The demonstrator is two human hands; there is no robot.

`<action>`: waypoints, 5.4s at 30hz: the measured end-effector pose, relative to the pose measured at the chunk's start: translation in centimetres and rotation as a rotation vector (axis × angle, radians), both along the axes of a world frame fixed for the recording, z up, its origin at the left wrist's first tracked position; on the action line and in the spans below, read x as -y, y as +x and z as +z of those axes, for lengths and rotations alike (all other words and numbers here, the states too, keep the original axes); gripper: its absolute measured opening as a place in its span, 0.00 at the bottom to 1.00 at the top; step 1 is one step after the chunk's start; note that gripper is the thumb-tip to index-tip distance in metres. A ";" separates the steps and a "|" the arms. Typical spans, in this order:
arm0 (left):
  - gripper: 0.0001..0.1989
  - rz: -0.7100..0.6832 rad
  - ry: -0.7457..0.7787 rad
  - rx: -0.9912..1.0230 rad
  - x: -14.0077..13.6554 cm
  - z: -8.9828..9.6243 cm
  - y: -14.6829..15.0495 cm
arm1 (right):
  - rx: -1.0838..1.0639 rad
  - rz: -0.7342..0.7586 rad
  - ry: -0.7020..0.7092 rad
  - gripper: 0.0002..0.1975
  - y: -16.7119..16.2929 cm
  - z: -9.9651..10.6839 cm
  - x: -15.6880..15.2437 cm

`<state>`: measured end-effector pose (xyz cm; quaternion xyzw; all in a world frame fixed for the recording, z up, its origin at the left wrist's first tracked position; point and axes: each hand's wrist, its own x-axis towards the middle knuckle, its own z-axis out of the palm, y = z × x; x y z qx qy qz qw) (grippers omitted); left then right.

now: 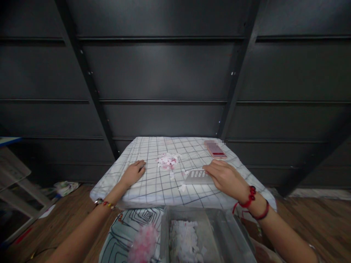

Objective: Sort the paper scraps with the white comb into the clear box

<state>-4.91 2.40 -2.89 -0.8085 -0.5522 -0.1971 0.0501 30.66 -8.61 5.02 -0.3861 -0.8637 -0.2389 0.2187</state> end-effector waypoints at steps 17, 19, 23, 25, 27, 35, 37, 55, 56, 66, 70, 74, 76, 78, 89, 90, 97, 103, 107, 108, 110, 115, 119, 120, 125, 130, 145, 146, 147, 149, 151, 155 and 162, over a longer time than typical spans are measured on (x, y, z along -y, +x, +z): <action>0.16 0.007 0.009 -0.023 -0.3 -0.3 -0.2 | 0.022 0.020 -0.037 0.13 -0.7 0.4 -0.7; 0.15 0.011 0.005 -0.017 -0.3 -0.3 -0.2 | -0.006 0.024 -0.051 0.13 -0.6 0.6 -0.7; 0.16 -0.003 0.001 -0.002 -0.3 -0.3 -0.2 | -0.037 -0.001 -0.029 0.12 -0.2 0.4 -0.5; 0.16 -0.002 0.002 0.002 -0.4 -0.3 -0.2 | -0.024 -0.007 -0.026 0.12 -0.2 0.1 -0.4; 0.16 0.002 0.002 -0.008 -0.4 -0.3 -0.1 | -0.026 -0.006 -0.040 0.12 -0.4 -0.3 -0.3; 0.16 0.008 0.003 -0.042 -0.3 -0.3 -0.1 | -0.051 0.083 -0.094 0.12 -1.1 -0.1 1.4; 0.17 0.007 0.005 -0.047 -0.4 -0.3 -0.1 | -0.065 0.091 -0.095 0.11 -1.2 0.1 1.6; 0.15 -0.018 0.014 -0.052 -0.6 -0.5 -0.2 | -0.013 0.151 -0.139 0.10 -1.7 0.3 3.0; 0.16 -0.019 0.015 -0.053 -0.6 -0.5 -0.2 | -0.007 0.158 -0.133 0.10 -1.7 0.5 3.2; 0.16 -0.014 0.013 -0.054 -0.6 -0.4 -0.1 | -0.074 0.050 -0.020 0.11 -2.5 0.4 -1.6; 0.15 -0.023 0.028 -0.036 -0.5 -0.5 -0.2 | 0.002 0.070 -0.084 0.12 -3.0 0.1 -4.5; 0.16 -0.017 0.031 -0.045 -0.6 -0.6 -0.2 | 0.006 0.058 -0.099 0.12 -3.2 0.0 -5.3; 0.16 -0.011 0.032 -0.054 -0.6 -0.6 -0.2 | 0.002 0.061 -0.099 0.12 -3.1 -0.1 -5.3; 0.16 -0.009 0.033 -0.060 -0.6 -0.7 -0.2 | -0.003 0.071 -0.095 0.12 -2.9 0.0 -5.2; 0.15 0.005 -0.001 -0.058 -0.3 0.0 0.0 | -0.014 0.021 -0.036 0.12 -2.3 0.9 -4.1; 0.15 0.005 -0.002 -0.050 -0.2 0.0 0.0 | -0.015 0.005 -0.027 0.12 -2.4 0.9 -4.2; 0.15 0.007 -0.020 0.001 -0.1 0.2 0.1 | 0.074 -0.022 -0.056 0.11 -2.9 0.8 -4.6; 0.15 0.009 -0.009 -0.010 -0.1 0.0 0.1 | 0.081 -0.065 -0.053 0.11 -2.5 1.1 -4.0; 0.15 0.003 -0.007 -0.008 -0.1 0.0 0.0 | 0.057 -0.040 -0.049 0.12 -2.5 1.3 -3.6; 0.15 0.002 -0.009 -0.011 -0.1 0.0 0.0 | 0.053 -0.035 -0.052 0.12 -2.5 1.3 -3.6; 0.15 0.001 -0.012 -0.014 -0.2 0.0 0.0 | 0.040 -0.018 -0.060 0.12 -2.6 1.2 -3.6; 0.15 0.009 -0.005 -0.022 -0.3 -0.2 -0.1 | 0.016 0.023 -0.094 0.12 -2.3 1.1 -3.5; 0.15 0.008 -0.010 -0.016 -0.4 -0.4 -0.2 | -0.018 0.036 -0.101 0.12 -1.8 1.1 -3.3; 0.15 0.006 -0.010 -0.012 -0.4 -0.4 -0.2 | -0.025 0.040 -0.098 0.12 -1.7 1.1 -3.3; 0.15 0.012 -0.004 -0.012 -0.3 -0.3 -0.1 | -0.001 0.099 -0.069 0.13 -2.1 1.0 -3.0; 0.15 0.012 0.002 -0.033 -0.3 -0.3 -0.1 | -0.023 0.085 -0.079 0.12 -1.9 1.0 -3.2; 0.15 -0.021 -0.001 0.023 -0.3 -0.2 -0.2 | -0.020 0.053 -0.067 0.13 -1.5 0.3 -2.9; 0.15 -0.021 0.002 0.025 -0.3 -0.2 -0.2 | -0.017 0.058 -0.060 0.13 -1.5 0.3 -2.9; 0.15 -0.019 0.003 0.022 -0.3 -0.2 -0.2 | -0.017 0.065 -0.054 0.12 -1.5 0.3 -2.9; 0.15 -0.008 0.005 0.007 -0.3 -0.2 -0.1 | -0.023 0.074 -0.051 0.12 -1.6 0.2 -2.9; 0.15 0.001 0.003 -0.008 -0.3 -0.2 -0.1 | -0.033 0.071 -0.066 0.12 -1.7 0.2 -2.9; 0.15 -0.001 -0.006 -0.019 -0.2 -0.1 -0.1 | -0.041 0.082 -0.078 0.12 -2.1 0.4 -2.8; 0.16 -0.002 0.003 -0.027 -0.3 -0.1 -0.1 | -0.047 0.075 -0.058 0.12 -1.8 0.3 -2.9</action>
